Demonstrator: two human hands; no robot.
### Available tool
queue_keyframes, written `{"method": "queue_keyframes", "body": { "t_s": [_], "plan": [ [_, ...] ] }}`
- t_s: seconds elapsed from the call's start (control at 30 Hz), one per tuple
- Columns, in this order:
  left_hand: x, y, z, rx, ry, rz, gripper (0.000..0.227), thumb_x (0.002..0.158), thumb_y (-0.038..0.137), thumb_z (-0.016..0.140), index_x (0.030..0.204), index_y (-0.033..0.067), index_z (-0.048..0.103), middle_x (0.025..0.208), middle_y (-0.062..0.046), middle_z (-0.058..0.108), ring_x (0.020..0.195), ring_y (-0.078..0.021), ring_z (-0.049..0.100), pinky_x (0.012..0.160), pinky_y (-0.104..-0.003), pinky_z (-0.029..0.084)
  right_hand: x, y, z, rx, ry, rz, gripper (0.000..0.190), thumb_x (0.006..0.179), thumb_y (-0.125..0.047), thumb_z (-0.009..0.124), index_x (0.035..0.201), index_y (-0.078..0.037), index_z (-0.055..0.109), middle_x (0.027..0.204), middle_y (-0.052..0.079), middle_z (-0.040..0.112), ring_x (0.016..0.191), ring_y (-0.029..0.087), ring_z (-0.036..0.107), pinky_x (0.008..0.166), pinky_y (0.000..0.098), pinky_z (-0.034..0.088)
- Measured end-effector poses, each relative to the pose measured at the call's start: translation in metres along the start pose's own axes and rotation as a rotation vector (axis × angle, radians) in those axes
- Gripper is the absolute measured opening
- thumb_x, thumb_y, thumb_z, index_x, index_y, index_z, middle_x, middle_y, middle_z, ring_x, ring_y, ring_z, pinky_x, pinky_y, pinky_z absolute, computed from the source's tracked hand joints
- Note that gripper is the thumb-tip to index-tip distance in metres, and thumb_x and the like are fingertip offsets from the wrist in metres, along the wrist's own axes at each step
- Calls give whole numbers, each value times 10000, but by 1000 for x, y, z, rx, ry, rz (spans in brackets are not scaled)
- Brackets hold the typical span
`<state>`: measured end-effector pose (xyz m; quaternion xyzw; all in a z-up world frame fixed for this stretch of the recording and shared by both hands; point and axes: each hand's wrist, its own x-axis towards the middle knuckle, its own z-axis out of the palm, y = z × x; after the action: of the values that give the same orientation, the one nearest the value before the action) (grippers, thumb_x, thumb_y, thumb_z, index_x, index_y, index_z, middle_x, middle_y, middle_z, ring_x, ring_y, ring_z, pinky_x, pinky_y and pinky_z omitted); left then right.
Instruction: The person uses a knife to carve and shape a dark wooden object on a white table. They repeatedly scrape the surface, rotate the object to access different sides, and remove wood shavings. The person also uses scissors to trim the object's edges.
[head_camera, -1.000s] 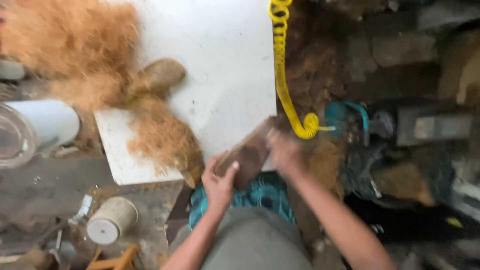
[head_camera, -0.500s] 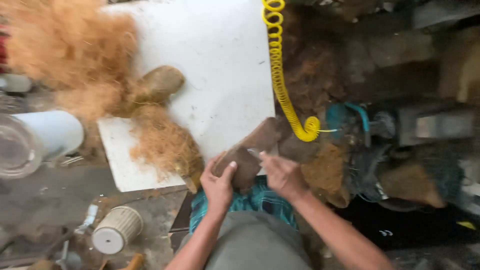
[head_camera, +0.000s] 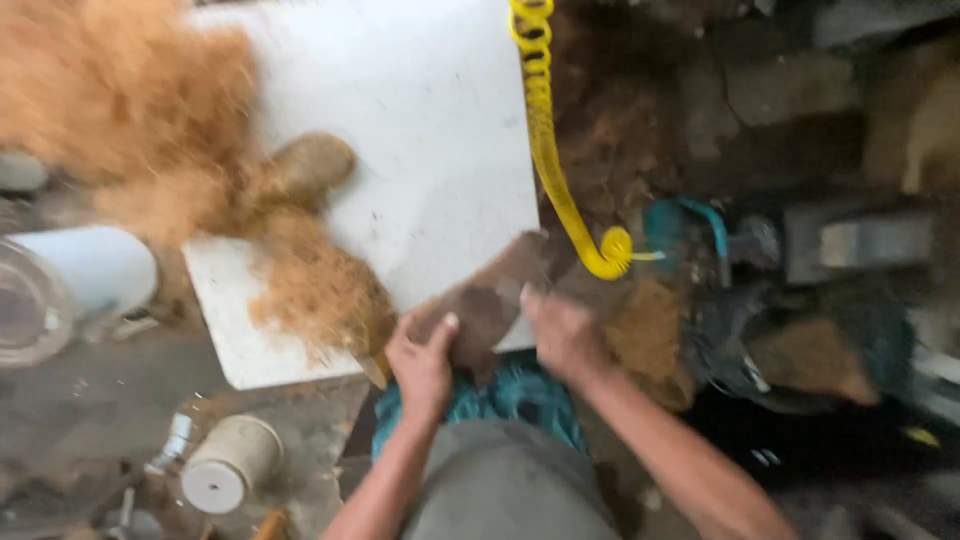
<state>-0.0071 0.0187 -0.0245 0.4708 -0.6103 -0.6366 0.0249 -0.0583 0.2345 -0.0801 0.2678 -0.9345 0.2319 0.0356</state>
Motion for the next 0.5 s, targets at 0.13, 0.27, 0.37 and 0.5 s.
{"method": "queue_keyframes", "body": {
  "t_s": [0.13, 0.27, 0.37, 0.5],
  "plan": [
    [3, 12, -11, 75, -25, 12, 439, 663, 68, 855, 1094, 72, 771, 953, -155, 768, 870, -183, 699, 817, -369, 561, 30, 34, -1, -11, 41, 55, 246, 972, -210, 580, 1182, -166, 699, 801, 29, 668, 693, 223, 692, 612, 342, 559],
    [4, 4, -1, 46, -6, -13, 437, 668, 70, 851, 1094, 36, 758, 980, -168, 765, 895, -204, 699, 859, -378, 548, 3, 23, 27, -89, -56, -109, 221, 967, -157, 522, 1055, -99, 716, 770, 112, 679, 692, 257, 674, 655, 362, 560],
    [-8, -1, -7, 79, -32, -94, 403, 672, 96, 858, 1061, 46, 764, 991, -186, 765, 924, -229, 710, 863, -414, 554, -17, 73, 45, -368, 13, -254, 254, 973, -81, 518, 1149, -83, 702, 890, 112, 697, 761, 238, 683, 758, 340, 561],
    [-3, 1, 9, 39, -69, 11, 387, 717, 112, 802, 1093, 33, 748, 1004, -127, 769, 930, -161, 708, 872, -321, 560, 26, 42, -13, 14, -160, 231, 271, 1006, -165, 482, 1245, -115, 597, 941, 162, 693, 810, 359, 696, 692, 459, 555]
  ]
}}
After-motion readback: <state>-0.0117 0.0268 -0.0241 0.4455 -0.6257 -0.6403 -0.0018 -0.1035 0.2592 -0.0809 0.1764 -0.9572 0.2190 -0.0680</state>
